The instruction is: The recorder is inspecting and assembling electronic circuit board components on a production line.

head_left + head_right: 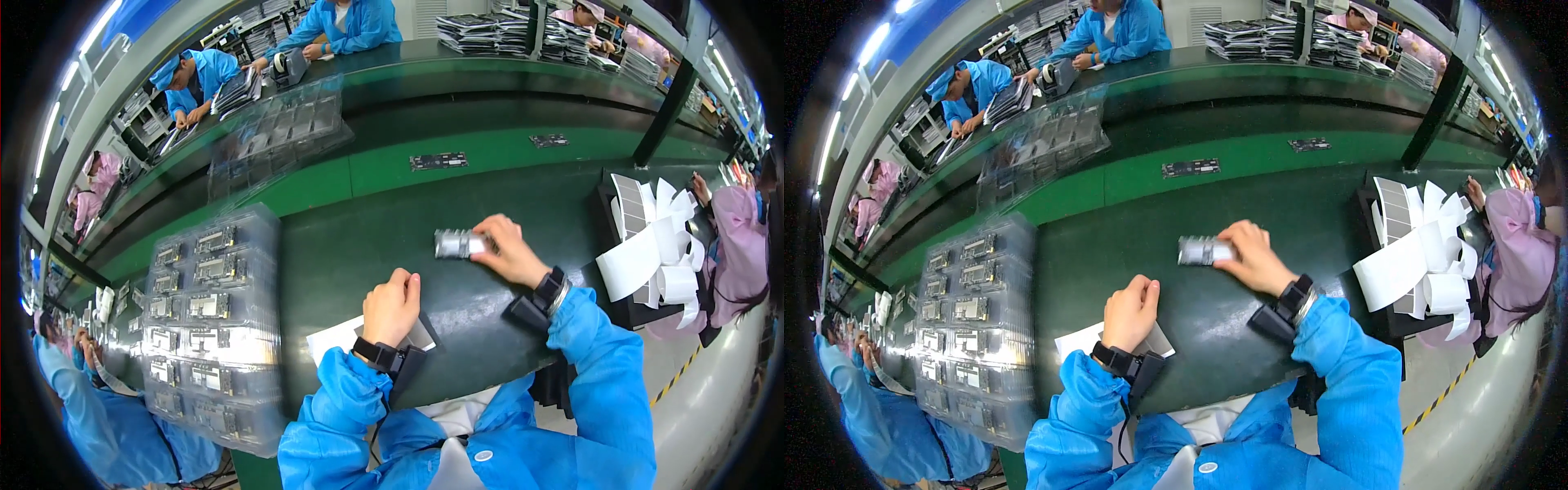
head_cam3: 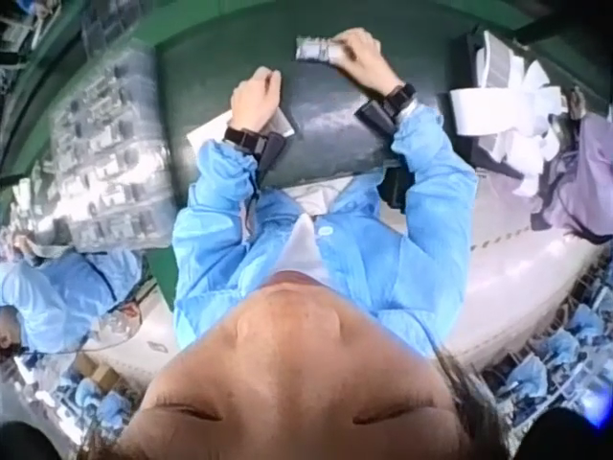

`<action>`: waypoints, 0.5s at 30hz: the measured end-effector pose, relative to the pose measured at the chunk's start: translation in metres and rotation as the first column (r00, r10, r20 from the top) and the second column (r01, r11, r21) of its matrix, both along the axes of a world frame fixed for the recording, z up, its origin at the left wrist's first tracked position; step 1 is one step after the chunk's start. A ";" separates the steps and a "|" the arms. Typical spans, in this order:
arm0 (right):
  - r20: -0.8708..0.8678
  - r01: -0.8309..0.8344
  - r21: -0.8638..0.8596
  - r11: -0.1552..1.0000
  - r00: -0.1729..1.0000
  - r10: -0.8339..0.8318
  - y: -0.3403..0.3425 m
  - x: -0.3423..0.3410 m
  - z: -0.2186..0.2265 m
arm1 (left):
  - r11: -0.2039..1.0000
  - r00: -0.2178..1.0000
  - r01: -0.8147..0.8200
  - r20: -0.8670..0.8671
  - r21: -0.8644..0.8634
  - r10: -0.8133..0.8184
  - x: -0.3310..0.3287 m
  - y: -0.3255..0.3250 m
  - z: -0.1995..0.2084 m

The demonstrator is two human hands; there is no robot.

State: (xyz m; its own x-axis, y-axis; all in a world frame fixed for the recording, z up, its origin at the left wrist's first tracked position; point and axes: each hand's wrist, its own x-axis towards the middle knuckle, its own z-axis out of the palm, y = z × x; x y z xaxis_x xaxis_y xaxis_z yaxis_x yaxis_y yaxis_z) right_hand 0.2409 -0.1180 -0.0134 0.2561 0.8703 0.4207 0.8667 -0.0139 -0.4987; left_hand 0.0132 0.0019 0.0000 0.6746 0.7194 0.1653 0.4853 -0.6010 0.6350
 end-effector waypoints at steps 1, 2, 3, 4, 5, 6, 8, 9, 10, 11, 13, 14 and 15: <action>-0.102 0.053 0.022 0.998 0.993 -0.051 0.007 0.015 0.002 | 1.000 0.999 0.010 0.044 -0.022 -0.009 0.000 -0.001 0.001; -0.102 0.107 0.060 0.992 0.990 -0.101 0.013 0.033 0.004 | 0.999 0.998 0.021 0.067 -0.037 -0.019 0.001 -0.003 0.002; -0.106 0.153 0.102 0.983 0.984 -0.142 0.023 0.051 0.006 | 0.999 0.996 0.025 0.089 -0.048 -0.020 -0.001 -0.003 0.002; -0.043 0.182 0.130 0.975 0.983 -0.178 0.032 0.073 0.009 | 0.998 0.993 0.038 0.112 -0.042 -0.033 -0.002 -0.004 0.001; 0.015 0.208 0.154 0.966 0.977 -0.213 0.041 0.094 0.008 | 0.998 0.991 0.048 0.129 -0.039 -0.043 -0.003 -0.005 -0.001; 0.086 0.245 0.153 0.957 0.962 -0.260 0.050 0.113 0.010 | 0.997 0.992 0.055 0.119 -0.056 -0.048 -0.003 -0.006 0.000; 0.088 0.325 0.095 0.941 0.939 -0.333 0.063 0.155 0.007 | 0.993 0.991 0.084 0.110 -0.078 -0.075 0.000 -0.011 0.000; 0.103 0.353 0.065 0.933 0.928 -0.358 0.072 0.165 0.005 | 0.993 0.992 0.087 0.099 -0.083 -0.078 -0.002 -0.011 0.001; 0.108 0.350 0.068 0.934 0.928 -0.355 0.076 0.177 -0.001 | 0.993 0.992 0.084 0.105 -0.082 -0.075 -0.001 -0.011 0.001; 0.083 0.373 -0.052 0.926 0.926 -0.368 0.080 0.188 -0.008 | 0.990 0.991 0.101 0.096 -0.102 -0.092 0.000 -0.011 0.001; 0.057 0.371 -0.172 0.912 0.928 -0.367 0.095 0.188 -0.010 | 0.988 0.992 0.099 0.084 -0.121 -0.090 -0.002 -0.009 0.000; 0.171 0.392 -0.114 0.913 0.913 -0.371 0.103 0.185 -0.014 | 0.987 0.992 0.102 0.085 -0.126 -0.091 -0.002 -0.009 -0.001; 0.281 0.406 -0.053 0.912 0.883 -0.377 0.112 0.179 -0.015 | 0.986 0.992 0.104 0.086 -0.132 -0.093 -0.001 -0.008 -0.001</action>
State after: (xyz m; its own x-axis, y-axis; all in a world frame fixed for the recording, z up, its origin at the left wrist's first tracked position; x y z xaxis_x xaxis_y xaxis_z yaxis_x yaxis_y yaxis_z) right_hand 0.4203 -0.0060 -0.0286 0.4798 0.7651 0.4294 0.8774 -0.4192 -0.2334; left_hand 0.0117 -0.0057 -0.0015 0.7320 0.6694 0.1266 0.3729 -0.5492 0.7479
